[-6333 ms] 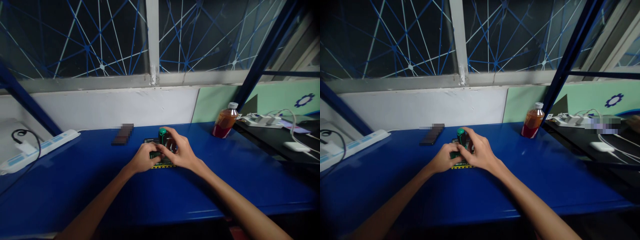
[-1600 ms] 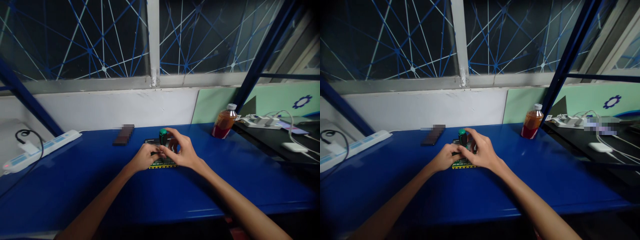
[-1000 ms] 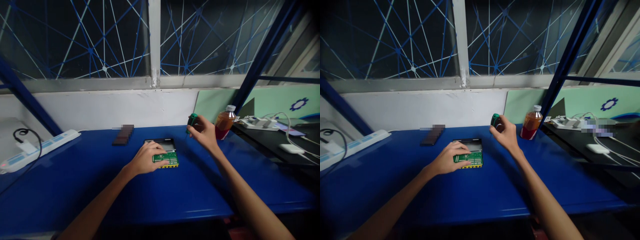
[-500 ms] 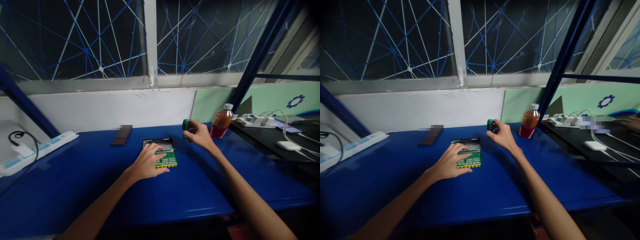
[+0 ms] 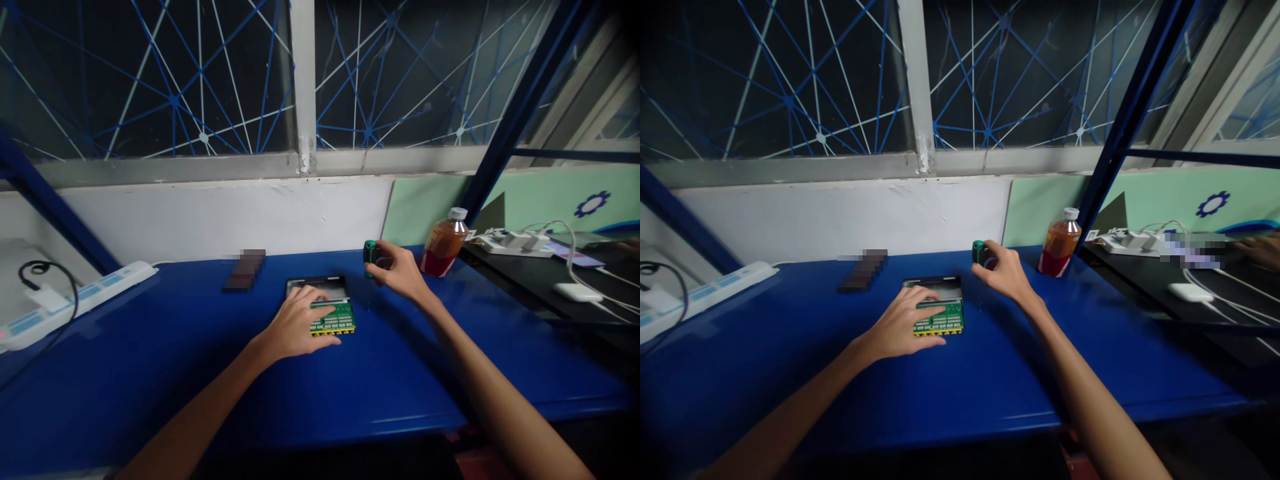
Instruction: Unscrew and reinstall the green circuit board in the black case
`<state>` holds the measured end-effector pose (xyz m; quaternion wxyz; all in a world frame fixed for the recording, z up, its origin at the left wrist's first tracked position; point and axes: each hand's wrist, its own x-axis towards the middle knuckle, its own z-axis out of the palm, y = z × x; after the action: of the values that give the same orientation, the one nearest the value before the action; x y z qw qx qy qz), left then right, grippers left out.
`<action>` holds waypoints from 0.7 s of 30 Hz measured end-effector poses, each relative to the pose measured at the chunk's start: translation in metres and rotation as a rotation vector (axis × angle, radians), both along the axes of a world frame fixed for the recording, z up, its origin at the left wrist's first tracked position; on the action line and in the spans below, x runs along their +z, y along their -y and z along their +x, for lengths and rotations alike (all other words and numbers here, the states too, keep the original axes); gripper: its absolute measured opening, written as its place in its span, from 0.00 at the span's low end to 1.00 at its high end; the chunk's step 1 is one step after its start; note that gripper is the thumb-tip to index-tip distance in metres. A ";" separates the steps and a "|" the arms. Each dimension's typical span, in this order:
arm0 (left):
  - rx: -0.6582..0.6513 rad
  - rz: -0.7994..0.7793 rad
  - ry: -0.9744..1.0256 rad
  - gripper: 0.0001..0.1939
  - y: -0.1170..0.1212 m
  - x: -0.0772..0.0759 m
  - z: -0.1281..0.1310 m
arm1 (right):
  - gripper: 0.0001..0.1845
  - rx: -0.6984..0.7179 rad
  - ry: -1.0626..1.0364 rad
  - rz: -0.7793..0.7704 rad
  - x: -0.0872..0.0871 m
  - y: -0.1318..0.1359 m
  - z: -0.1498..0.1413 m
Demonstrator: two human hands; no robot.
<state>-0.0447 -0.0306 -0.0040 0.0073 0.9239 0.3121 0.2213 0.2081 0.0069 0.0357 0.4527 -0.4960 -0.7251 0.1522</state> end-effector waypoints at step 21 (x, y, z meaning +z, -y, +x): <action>0.008 -0.287 0.449 0.09 0.007 0.001 0.016 | 0.14 0.284 -0.610 -0.043 0.018 0.024 -0.029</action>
<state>-0.0287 -0.0379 -0.0030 0.2064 0.8401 0.3344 0.3740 0.1787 -0.0166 0.0542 0.6125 -0.3314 -0.6148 0.3703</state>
